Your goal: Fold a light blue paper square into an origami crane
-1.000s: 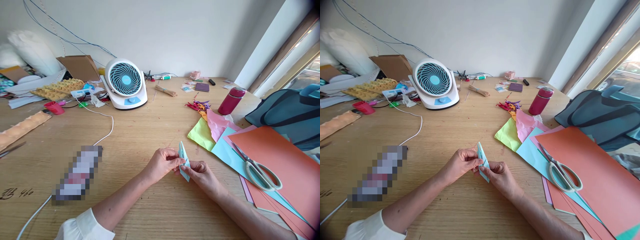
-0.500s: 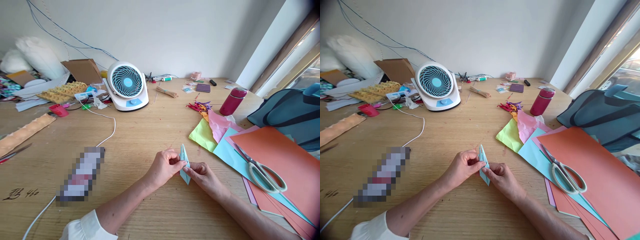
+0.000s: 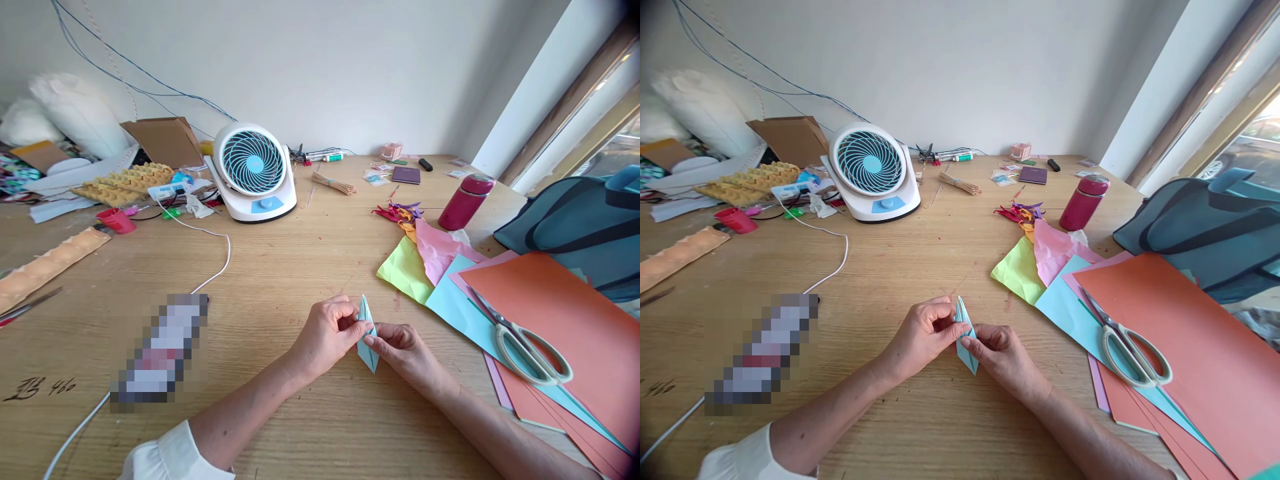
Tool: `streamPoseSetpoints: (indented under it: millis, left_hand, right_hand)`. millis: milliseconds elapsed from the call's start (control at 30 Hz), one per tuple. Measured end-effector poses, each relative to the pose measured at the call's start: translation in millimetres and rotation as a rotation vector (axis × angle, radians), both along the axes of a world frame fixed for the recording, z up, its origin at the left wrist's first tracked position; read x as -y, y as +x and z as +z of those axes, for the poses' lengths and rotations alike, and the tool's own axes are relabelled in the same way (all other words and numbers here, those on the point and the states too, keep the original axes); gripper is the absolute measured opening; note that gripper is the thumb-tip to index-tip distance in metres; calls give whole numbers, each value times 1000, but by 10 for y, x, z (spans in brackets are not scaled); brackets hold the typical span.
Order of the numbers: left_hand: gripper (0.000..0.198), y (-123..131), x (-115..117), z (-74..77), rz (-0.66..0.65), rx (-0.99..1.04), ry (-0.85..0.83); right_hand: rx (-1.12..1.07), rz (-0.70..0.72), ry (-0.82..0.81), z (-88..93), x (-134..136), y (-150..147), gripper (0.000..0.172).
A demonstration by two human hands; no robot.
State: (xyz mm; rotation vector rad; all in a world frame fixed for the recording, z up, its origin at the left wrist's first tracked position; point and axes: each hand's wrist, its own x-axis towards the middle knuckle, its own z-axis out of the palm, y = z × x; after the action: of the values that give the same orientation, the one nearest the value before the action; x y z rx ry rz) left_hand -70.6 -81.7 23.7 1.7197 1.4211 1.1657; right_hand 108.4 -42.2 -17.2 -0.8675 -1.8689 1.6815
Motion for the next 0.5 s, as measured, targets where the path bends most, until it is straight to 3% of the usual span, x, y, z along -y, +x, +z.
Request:
streamPoseSetpoints:
  millis: [500]
  left_hand:
    - [40, 4, -17, -76, 2, 28, 21]
  right_hand:
    - [17, 14, 74, 32, 38, -26, 49]
